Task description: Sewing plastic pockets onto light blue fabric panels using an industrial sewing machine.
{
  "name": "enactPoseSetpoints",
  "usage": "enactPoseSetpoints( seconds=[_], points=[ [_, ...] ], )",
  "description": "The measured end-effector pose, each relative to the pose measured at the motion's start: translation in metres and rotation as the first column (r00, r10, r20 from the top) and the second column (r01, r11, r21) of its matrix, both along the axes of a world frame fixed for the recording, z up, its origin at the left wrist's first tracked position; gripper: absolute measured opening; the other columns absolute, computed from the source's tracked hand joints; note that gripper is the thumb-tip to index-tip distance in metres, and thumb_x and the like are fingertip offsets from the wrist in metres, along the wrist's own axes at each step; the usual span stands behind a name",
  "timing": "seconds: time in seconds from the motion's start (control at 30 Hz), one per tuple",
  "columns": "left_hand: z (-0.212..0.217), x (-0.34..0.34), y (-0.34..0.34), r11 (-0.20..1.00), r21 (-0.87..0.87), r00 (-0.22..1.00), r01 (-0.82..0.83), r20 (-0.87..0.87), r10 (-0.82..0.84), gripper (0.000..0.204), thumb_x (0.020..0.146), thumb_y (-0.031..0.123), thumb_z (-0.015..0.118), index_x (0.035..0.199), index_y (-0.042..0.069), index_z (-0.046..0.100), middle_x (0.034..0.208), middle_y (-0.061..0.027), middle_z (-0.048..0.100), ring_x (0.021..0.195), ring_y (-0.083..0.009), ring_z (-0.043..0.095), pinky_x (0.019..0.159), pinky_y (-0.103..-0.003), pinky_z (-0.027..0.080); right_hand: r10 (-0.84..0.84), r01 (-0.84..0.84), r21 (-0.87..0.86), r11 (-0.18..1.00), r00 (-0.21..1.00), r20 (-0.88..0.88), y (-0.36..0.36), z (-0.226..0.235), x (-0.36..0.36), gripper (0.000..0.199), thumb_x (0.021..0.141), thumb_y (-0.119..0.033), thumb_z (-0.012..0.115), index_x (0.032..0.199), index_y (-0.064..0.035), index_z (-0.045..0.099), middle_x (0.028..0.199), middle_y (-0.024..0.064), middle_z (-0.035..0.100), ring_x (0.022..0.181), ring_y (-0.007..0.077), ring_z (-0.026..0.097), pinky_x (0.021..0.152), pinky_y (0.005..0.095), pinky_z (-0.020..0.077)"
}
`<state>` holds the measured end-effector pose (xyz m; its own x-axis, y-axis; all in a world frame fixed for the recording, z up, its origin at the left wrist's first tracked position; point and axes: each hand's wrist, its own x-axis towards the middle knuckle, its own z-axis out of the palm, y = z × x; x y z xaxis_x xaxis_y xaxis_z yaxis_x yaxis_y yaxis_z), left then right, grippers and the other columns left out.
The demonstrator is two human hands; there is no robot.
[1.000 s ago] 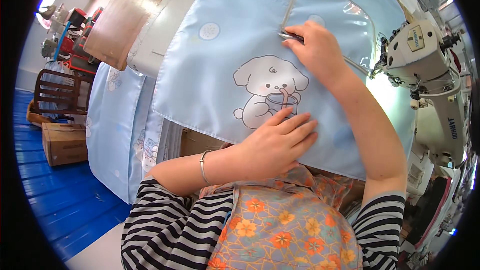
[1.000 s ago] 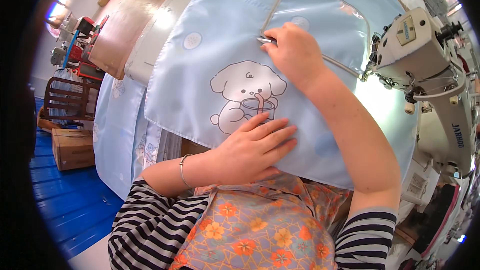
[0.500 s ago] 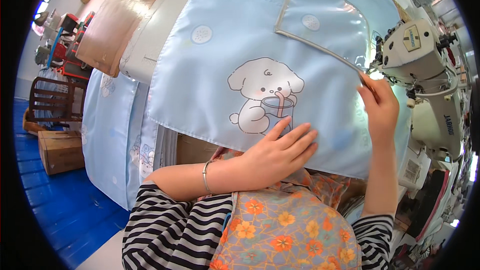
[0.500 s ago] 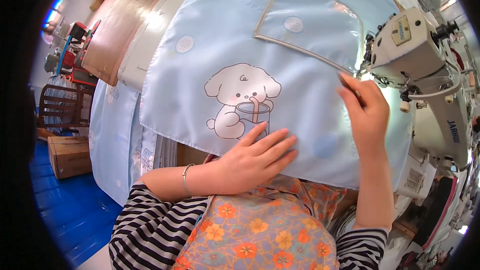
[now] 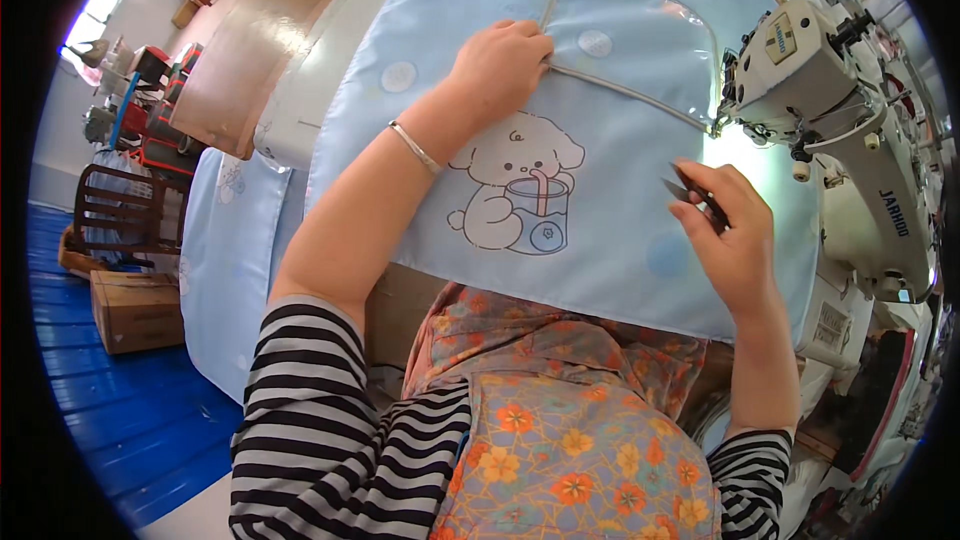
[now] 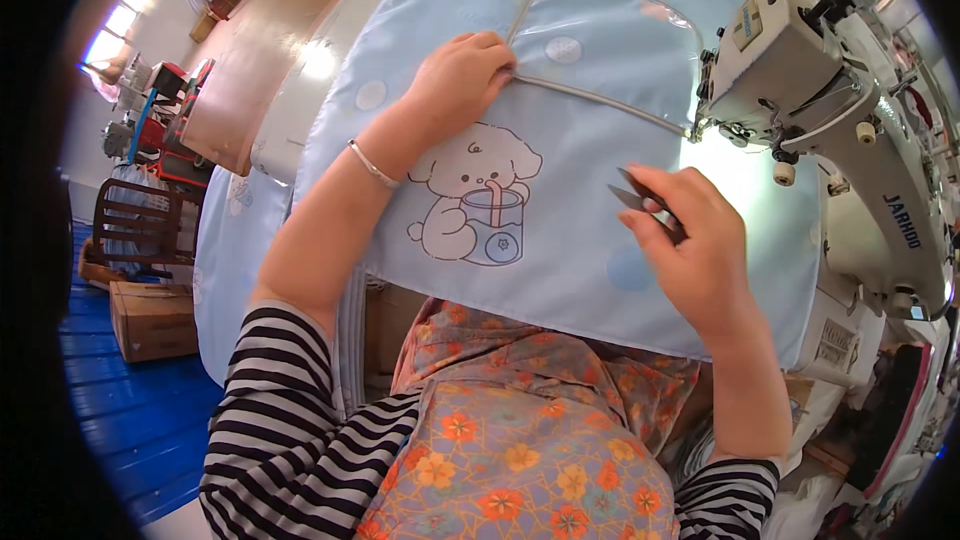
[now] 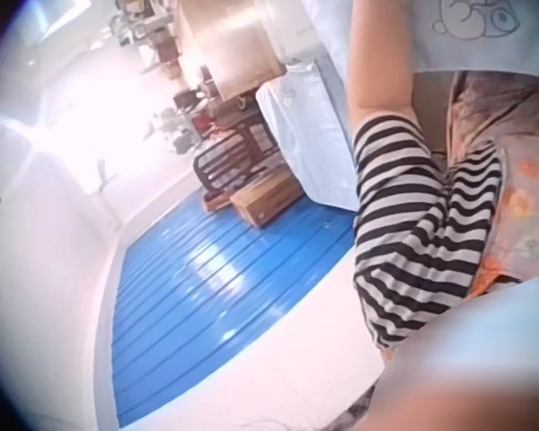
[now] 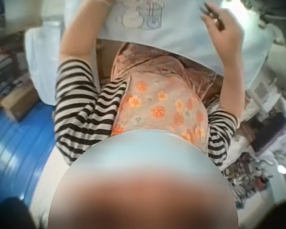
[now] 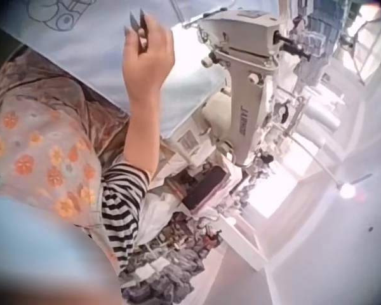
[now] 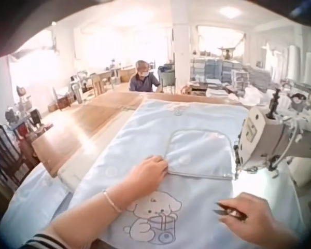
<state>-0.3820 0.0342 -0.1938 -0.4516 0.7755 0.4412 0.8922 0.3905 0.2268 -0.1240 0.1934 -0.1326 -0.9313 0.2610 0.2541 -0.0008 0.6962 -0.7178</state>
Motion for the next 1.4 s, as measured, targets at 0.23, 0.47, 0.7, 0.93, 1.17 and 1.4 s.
enactPoseSetpoints(
  seconds=[0.23, 0.47, 0.7, 0.93, 1.17, 1.4],
  points=[
    [-0.006, -0.014, -0.002, 0.989, 0.145, 0.932, -0.042, 0.361, -0.013, 0.011, 0.087, 0.011, 0.061, 0.091, 0.004, 0.068, 0.09, -0.0059, 0.067, 0.087, -0.0224, 0.061, 0.078, -0.034, 0.05, 0.011, -0.011, -0.003, 1.0, 0.978, 0.206, -0.009, 0.003, -0.074, 0.024, 0.082, -0.013, 0.073, 0.101, -0.0011, 0.065, 0.083, 0.0075, 0.062, 0.075, 0.0134, 0.056, 0.066, 0.0284, 0.0471],
    [0.0, -0.021, -0.005, 0.949, 0.266, 0.776, -0.171, 0.629, -0.036, 0.013, 0.089, 0.011, 0.063, 0.093, -0.001, 0.067, 0.083, -0.0034, 0.066, 0.075, -0.0111, 0.057, 0.071, -0.027, 0.048, 0.072, -0.073, 0.003, 0.997, 0.98, 0.185, 0.0, -0.036, -0.169, 0.03, 0.081, -0.024, 0.072, 0.095, 0.0008, 0.064, 0.09, 0.0136, 0.067, 0.081, 0.0219, 0.063, 0.073, 0.0342, 0.0495],
    [0.006, -0.019, 0.0, 0.922, 0.359, 0.807, -0.144, 0.581, -0.1, 0.012, 0.084, 0.012, 0.066, 0.087, 0.0, 0.067, 0.086, -0.0124, 0.068, 0.077, -0.0221, 0.064, 0.072, -0.034, 0.051, 0.103, -0.111, 0.054, 0.992, 0.987, 0.122, -0.001, -0.035, -0.167, 0.027, 0.082, -0.021, 0.072, 0.095, 0.001, 0.064, 0.084, 0.0134, 0.068, 0.078, 0.0222, 0.063, 0.07, 0.035, 0.0494],
    [0.02, 0.068, -0.024, 0.951, 0.119, 0.92, 0.286, 0.243, -0.307, 0.028, 0.08, 0.004, 0.057, 0.107, 0.001, 0.063, 0.112, -0.0146, 0.064, 0.106, -0.034, 0.059, 0.092, -0.042, 0.047, -0.271, 0.261, 0.108, 0.959, 0.958, 0.089, 0.036, -0.038, 0.025, 0.03, 0.08, -0.008, 0.074, 0.108, -0.0039, 0.063, 0.088, 0.004, 0.064, 0.079, 0.0128, 0.059, 0.072, 0.0298, 0.049],
    [-0.005, 0.195, -0.036, 0.812, -0.102, 0.818, 0.575, 0.06, -0.572, 0.049, 0.081, 0.017, 0.058, 0.126, 0.0, 0.055, 0.137, -0.0181, 0.049, 0.13, -0.0322, 0.045, 0.108, -0.048, 0.035, -0.897, 0.843, 0.315, 0.436, 0.435, 0.076, 0.11, -0.069, 0.208, 0.038, 0.087, -0.013, 0.066, 0.124, -0.005, 0.06, 0.113, 0.0103, 0.064, 0.103, 0.021, 0.061, 0.091, 0.0329, 0.0467],
    [-0.009, 0.164, -0.002, 0.953, 0.052, 0.953, 0.3, -0.063, -0.297, 0.008, 0.071, 0.011, 0.059, 0.076, 0.006, 0.061, 0.089, -0.0061, 0.054, 0.087, -0.0222, 0.051, 0.075, -0.037, 0.043, -0.704, 0.699, 0.086, 0.71, 0.705, 0.082, 0.116, -0.068, 0.118, 0.031, 0.09, -0.01, 0.06, 0.12, -0.0022, 0.062, 0.108, 0.0089, 0.067, 0.095, 0.0157, 0.059, 0.088, 0.0301, 0.0448]
  ],
)
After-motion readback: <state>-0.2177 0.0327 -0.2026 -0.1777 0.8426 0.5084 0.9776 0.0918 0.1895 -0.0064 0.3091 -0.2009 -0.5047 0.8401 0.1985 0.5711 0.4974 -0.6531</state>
